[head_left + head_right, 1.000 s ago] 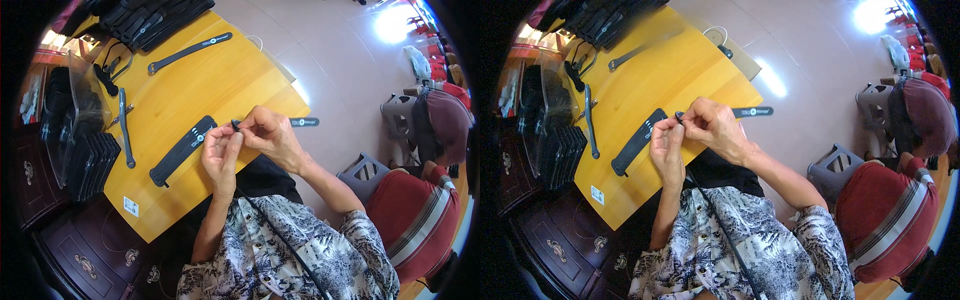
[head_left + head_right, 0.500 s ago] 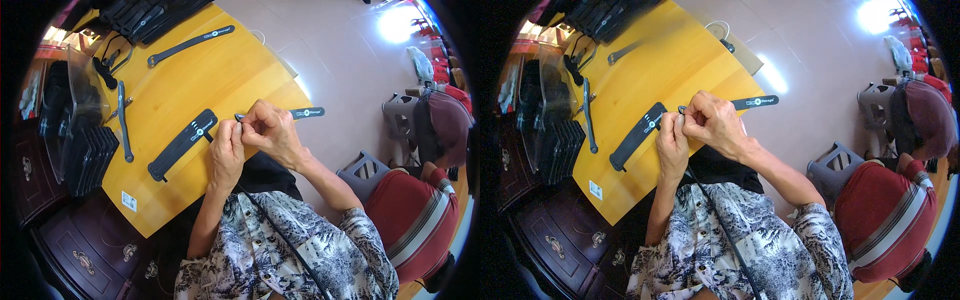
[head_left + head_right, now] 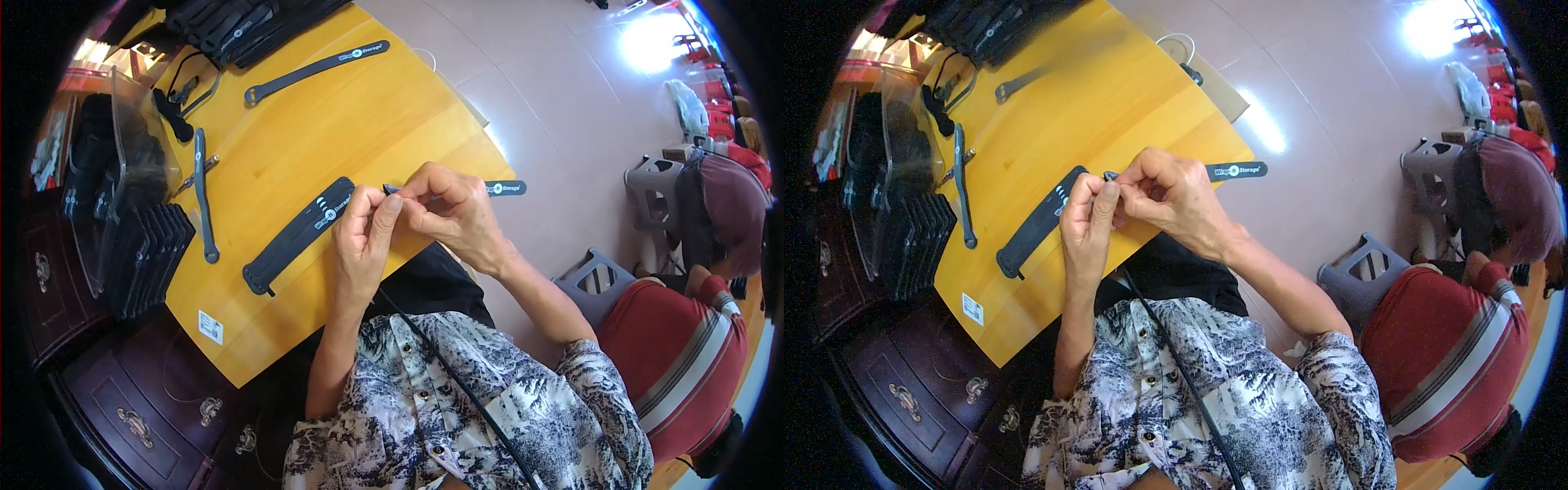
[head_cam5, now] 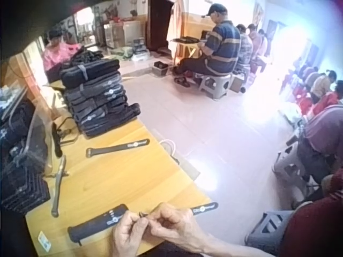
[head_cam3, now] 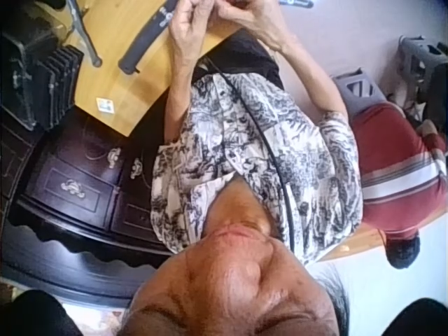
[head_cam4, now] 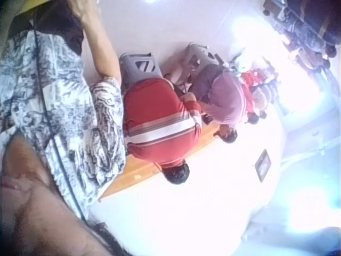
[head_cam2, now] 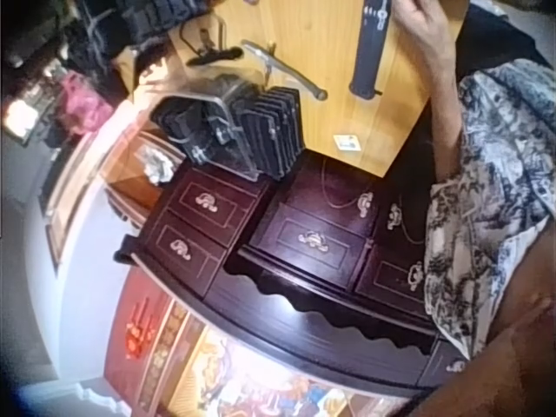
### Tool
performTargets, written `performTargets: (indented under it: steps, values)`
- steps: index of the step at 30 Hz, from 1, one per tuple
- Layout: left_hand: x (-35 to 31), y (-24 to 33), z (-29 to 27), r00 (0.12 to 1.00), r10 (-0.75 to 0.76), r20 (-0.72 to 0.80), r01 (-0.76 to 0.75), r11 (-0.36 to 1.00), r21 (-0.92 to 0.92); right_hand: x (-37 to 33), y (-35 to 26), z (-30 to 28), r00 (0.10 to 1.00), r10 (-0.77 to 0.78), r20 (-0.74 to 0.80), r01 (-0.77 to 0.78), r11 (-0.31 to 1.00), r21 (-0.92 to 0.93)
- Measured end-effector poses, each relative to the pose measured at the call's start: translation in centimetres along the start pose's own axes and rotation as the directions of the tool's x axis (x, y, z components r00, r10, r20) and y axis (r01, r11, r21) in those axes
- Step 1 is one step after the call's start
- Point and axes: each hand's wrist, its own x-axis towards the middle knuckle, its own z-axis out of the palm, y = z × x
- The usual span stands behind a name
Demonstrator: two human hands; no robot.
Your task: Inspecting and organizing black elastic straps at a workbench in a manufacturing environment.
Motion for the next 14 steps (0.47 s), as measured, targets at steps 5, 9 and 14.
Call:
performTargets:
  steps: [5, 9, 14]
  values:
    - [-0.4, 1.3, 0.3, 0.987, 0.16, 0.007, -0.158, 0.965, 0.211, -0.4, -1.0, -0.3, 0.997, 0.078, 0.01, -0.078, 0.997, -0.015]
    - [-0.5, 1.0, 0.0, 0.938, 0.347, 0.013, -0.344, 0.925, 0.162, -0.2, -1.7, -0.3, 0.993, 0.108, 0.049, -0.111, 0.992, 0.059]
    - [-1.8, 1.5, 0.8, 0.986, 0.15, -0.073, -0.164, 0.944, -0.285, 0.3, -2.4, -1.0, 0.882, 0.335, 0.332, -0.462, 0.756, 0.464]
